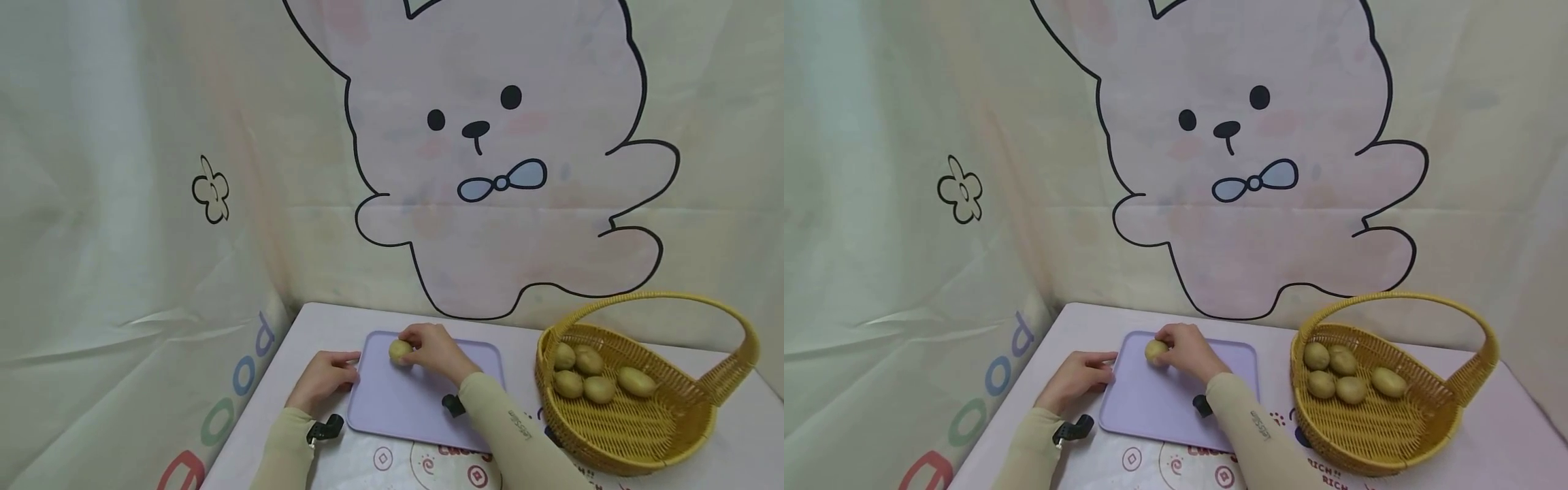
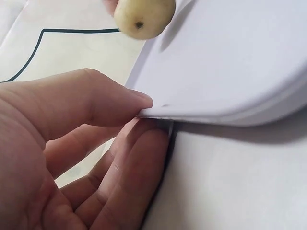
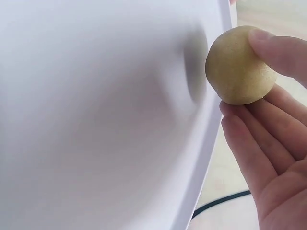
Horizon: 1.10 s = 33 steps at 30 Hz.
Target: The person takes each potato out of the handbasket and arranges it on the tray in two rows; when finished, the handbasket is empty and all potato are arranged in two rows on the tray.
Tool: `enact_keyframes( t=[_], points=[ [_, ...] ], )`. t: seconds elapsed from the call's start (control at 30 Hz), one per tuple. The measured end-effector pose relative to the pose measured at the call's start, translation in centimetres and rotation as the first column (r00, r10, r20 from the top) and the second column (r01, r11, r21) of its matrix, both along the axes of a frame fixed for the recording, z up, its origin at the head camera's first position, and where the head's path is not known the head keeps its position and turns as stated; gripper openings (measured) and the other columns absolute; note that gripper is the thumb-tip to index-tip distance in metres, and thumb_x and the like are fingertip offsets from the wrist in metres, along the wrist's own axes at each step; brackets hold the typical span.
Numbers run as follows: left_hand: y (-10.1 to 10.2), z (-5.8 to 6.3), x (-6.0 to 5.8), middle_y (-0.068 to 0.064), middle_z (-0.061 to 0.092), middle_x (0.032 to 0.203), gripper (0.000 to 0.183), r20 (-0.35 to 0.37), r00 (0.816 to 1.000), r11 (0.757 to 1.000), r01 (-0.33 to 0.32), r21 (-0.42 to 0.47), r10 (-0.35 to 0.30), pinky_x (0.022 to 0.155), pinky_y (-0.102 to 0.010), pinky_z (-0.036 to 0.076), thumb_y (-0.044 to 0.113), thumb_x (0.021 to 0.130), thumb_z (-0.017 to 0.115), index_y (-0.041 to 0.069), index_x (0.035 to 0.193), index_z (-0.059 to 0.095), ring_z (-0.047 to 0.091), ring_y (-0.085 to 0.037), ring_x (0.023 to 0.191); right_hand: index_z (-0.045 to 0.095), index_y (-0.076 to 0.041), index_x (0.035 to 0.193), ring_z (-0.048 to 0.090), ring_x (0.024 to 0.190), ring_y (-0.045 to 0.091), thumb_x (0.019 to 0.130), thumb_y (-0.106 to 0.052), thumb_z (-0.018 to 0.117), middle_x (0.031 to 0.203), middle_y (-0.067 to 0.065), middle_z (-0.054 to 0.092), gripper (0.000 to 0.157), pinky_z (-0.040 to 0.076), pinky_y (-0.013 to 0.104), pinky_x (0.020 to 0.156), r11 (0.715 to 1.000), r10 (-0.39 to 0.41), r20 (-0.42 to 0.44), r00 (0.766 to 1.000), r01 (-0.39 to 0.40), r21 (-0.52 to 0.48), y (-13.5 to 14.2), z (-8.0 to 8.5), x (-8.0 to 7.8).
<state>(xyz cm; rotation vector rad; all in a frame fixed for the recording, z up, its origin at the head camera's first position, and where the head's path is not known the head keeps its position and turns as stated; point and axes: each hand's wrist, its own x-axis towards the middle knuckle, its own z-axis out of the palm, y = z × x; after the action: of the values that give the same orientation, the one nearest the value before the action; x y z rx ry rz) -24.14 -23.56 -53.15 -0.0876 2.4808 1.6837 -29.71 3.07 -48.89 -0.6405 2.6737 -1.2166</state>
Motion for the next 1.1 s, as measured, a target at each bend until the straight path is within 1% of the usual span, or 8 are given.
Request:
enact_keyframes(
  t=[0.17, 0.3, 0.5, 0.67, 0.77, 0.9, 1.0, 1.1],
  points=[
    [-0.1, -0.2, 0.0, 0.000, 0.075, 0.083, 0.054, 0.009, 1.000, 1.000, 0.008, 0.006, -0.008, 0.070, -0.025, 0.059, 0.002, 0.081, 0.081, 0.003, 0.134, 0.076, 0.068, -0.012, 0.074, 0.079, -0.006, 0.118, 0.077, 0.111, 0.025, 0.081, -0.011, 0.094, 0.116, 0.010, 0.082, 0.041, 0.060, 0.046, 0.102, 1.000, 0.029, -0.021, 0.999, -0.029, -0.001, -1.3, 0.0, -0.4],
    [-0.1, -0.4, 0.0, -0.001, 0.076, 0.084, 0.053, 0.022, 1.000, 1.000, 0.013, 0.019, -0.013, 0.071, -0.025, 0.059, 0.002, 0.081, 0.080, 0.004, 0.135, 0.076, 0.069, -0.012, 0.074, 0.078, -0.003, 0.119, 0.077, 0.111, 0.026, 0.080, -0.009, 0.094, 0.116, 0.012, 0.082, 0.042, 0.060, 0.047, 0.102, 0.998, 0.056, -0.038, 0.998, -0.056, 0.011, -2.2, -0.1, -0.5],
    [-0.3, -0.4, -0.2, -0.003, 0.079, 0.089, 0.053, 0.019, 1.000, 1.000, 0.023, 0.018, -0.024, 0.072, -0.025, 0.059, 0.005, 0.081, 0.080, 0.006, 0.134, 0.077, 0.071, -0.012, 0.076, 0.079, -0.005, 0.118, 0.075, 0.107, 0.022, 0.079, -0.010, 0.094, 0.114, 0.008, 0.082, 0.042, 0.059, 0.045, 0.100, 0.998, 0.030, -0.039, 0.999, -0.028, 0.064, -3.0, -0.3, -0.7],
    [-0.5, -0.3, -0.3, -0.002, 0.078, 0.088, 0.053, 0.019, 1.000, 1.000, 0.017, 0.011, -0.017, 0.073, -0.025, 0.059, 0.004, 0.080, 0.079, 0.006, 0.133, 0.077, 0.070, -0.012, 0.076, 0.079, -0.007, 0.118, 0.074, 0.109, 0.022, 0.080, -0.010, 0.093, 0.115, 0.007, 0.082, 0.041, 0.059, 0.045, 0.102, 0.998, 0.037, -0.008, 0.999, -0.036, 0.052, -3.0, -0.1, -0.7],
    [-0.4, -0.4, -0.3, -0.001, 0.077, 0.085, 0.054, 0.018, 1.000, 1.000, 0.017, 0.020, -0.017, 0.073, -0.025, 0.060, 0.002, 0.080, 0.079, 0.005, 0.134, 0.076, 0.069, -0.011, 0.075, 0.078, -0.005, 0.122, 0.075, 0.112, 0.024, 0.080, -0.010, 0.093, 0.117, 0.009, 0.081, 0.045, 0.058, 0.047, 0.103, 0.999, 0.031, 0.007, 1.000, -0.031, 0.038, -2.8, -0.1, -0.6],
    [-0.4, -0.4, -0.4, -0.001, 0.076, 0.084, 0.054, 0.016, 1.000, 0.999, 0.014, 0.033, -0.014, 0.072, -0.025, 0.059, 0.002, 0.080, 0.080, 0.004, 0.134, 0.076, 0.068, -0.011, 0.075, 0.075, -0.004, 0.128, 0.074, 0.119, 0.029, 0.080, -0.010, 0.093, 0.125, 0.012, 0.079, 0.052, 0.058, 0.049, 0.106, 0.999, 0.008, 0.034, 0.999, -0.009, 0.033, -2.5, -0.1, -0.4],
    [-0.5, -0.4, -0.3, 0.000, 0.076, 0.083, 0.053, 0.018, 1.000, 1.000, 0.005, 0.028, -0.006, 0.071, -0.024, 0.058, 0.003, 0.079, 0.080, 0.005, 0.132, 0.077, 0.068, -0.011, 0.073, 0.074, -0.005, 0.131, 0.073, 0.122, 0.031, 0.081, -0.011, 0.093, 0.131, 0.013, 0.077, 0.054, 0.058, 0.050, 0.107, 0.999, -0.011, 0.044, 0.999, 0.009, 0.037, -2.2, 0.2, -0.1],
    [-0.7, -0.4, -0.3, 0.000, 0.077, 0.083, 0.053, 0.019, 1.000, 1.000, 0.005, 0.018, -0.005, 0.072, -0.024, 0.058, 0.003, 0.080, 0.079, 0.006, 0.132, 0.077, 0.069, -0.011, 0.074, 0.074, -0.005, 0.131, 0.073, 0.123, 0.032, 0.081, -0.010, 0.093, 0.133, 0.013, 0.076, 0.053, 0.058, 0.050, 0.107, 0.999, -0.030, 0.048, 0.998, 0.028, 0.038, -1.8, 0.4, 0.3]
  ],
)
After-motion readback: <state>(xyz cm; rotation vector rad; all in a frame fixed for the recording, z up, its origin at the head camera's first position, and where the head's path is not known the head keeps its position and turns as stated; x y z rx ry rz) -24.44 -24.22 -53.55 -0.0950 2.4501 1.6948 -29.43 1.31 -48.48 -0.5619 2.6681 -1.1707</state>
